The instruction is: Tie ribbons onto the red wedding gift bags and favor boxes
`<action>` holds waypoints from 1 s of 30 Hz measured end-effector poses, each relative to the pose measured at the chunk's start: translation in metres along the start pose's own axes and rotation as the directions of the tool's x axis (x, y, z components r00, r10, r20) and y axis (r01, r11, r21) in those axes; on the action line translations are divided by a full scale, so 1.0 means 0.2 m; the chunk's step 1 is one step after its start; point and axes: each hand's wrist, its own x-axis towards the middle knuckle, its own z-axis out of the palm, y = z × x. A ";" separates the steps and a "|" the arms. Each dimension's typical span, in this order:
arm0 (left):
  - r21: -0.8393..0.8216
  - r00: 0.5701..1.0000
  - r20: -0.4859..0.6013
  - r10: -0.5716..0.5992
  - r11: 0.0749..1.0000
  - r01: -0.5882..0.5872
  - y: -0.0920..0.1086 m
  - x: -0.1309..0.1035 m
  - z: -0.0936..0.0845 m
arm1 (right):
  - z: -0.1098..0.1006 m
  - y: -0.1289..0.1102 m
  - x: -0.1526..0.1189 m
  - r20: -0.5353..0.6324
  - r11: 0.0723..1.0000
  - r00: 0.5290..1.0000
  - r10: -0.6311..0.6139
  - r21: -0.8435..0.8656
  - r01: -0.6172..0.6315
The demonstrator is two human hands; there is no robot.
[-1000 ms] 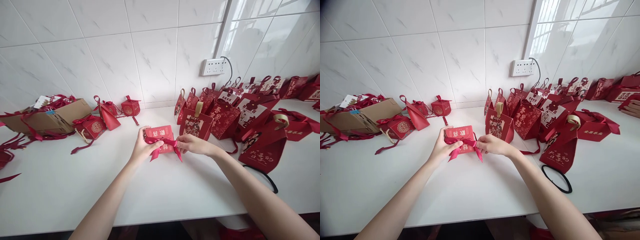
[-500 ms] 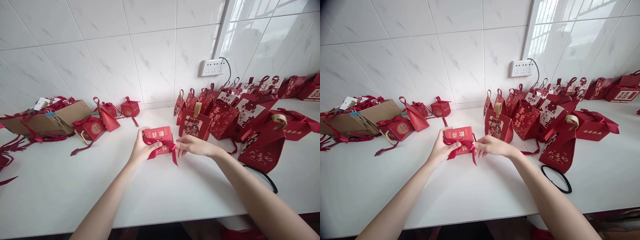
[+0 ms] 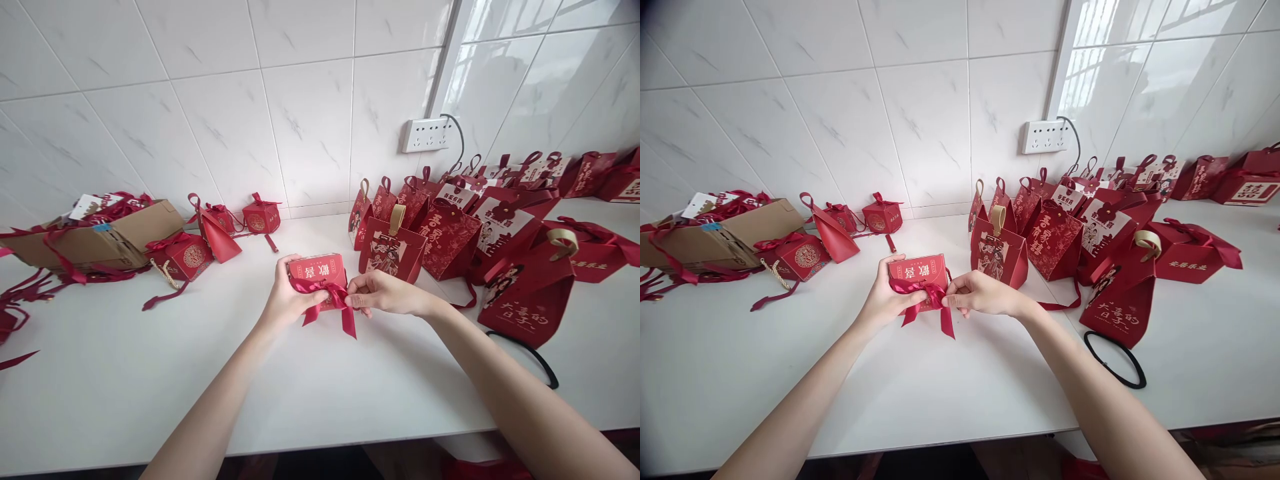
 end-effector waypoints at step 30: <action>-0.100 0.991 -0.136 0.012 0.995 -0.026 0.00 -0.01 0.02 | 0.20 0.01 0.01 -0.115 0.323 0.876 -0.468 -0.945 0.049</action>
